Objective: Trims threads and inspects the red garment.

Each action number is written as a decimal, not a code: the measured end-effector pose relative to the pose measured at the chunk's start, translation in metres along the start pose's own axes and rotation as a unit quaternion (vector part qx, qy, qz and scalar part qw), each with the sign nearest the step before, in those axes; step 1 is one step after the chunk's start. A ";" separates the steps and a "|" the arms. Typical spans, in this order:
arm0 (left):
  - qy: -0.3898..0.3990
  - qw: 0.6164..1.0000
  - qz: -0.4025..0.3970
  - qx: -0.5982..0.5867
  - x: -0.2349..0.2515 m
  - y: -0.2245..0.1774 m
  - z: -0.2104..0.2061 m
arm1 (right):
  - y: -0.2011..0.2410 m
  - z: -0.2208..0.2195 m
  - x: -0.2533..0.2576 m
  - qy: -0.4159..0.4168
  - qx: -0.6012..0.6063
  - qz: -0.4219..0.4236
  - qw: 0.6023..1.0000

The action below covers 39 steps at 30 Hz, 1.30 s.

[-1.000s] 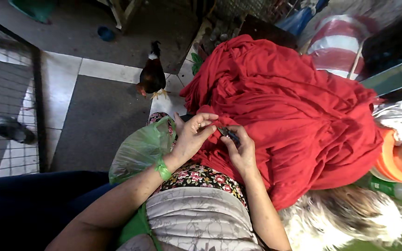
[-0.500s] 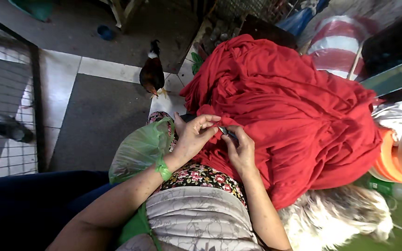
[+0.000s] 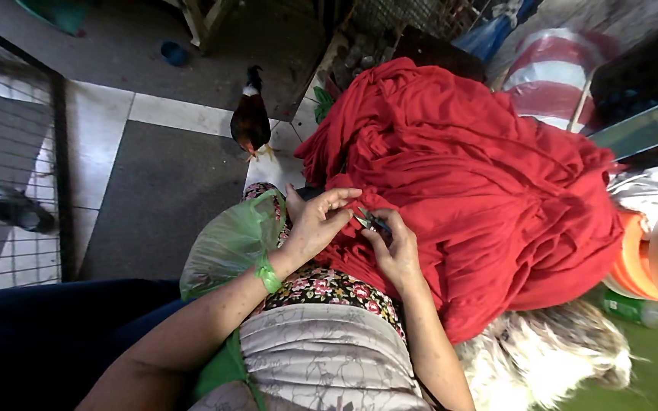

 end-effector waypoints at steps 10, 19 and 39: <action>0.002 0.999 0.027 0.019 0.002 0.003 0.001 | 0.007 0.012 0.001 -0.083 0.071 -0.034 0.993; -0.013 0.999 0.016 0.044 0.002 0.008 0.008 | 0.002 0.009 0.026 -0.057 0.021 -0.037 0.997; -0.017 0.999 0.017 0.036 0.000 0.001 0.005 | -0.011 0.018 0.015 -0.128 0.277 -0.098 0.947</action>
Point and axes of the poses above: each hand's wrist, its own x-axis towards the middle knuckle, its own z-axis out of the back of the hand, y = z × x, the point moved 4 cm from there along x, towards the middle knuckle, and after that the axes turned 11 degrees about y, right-handed, at the moved point
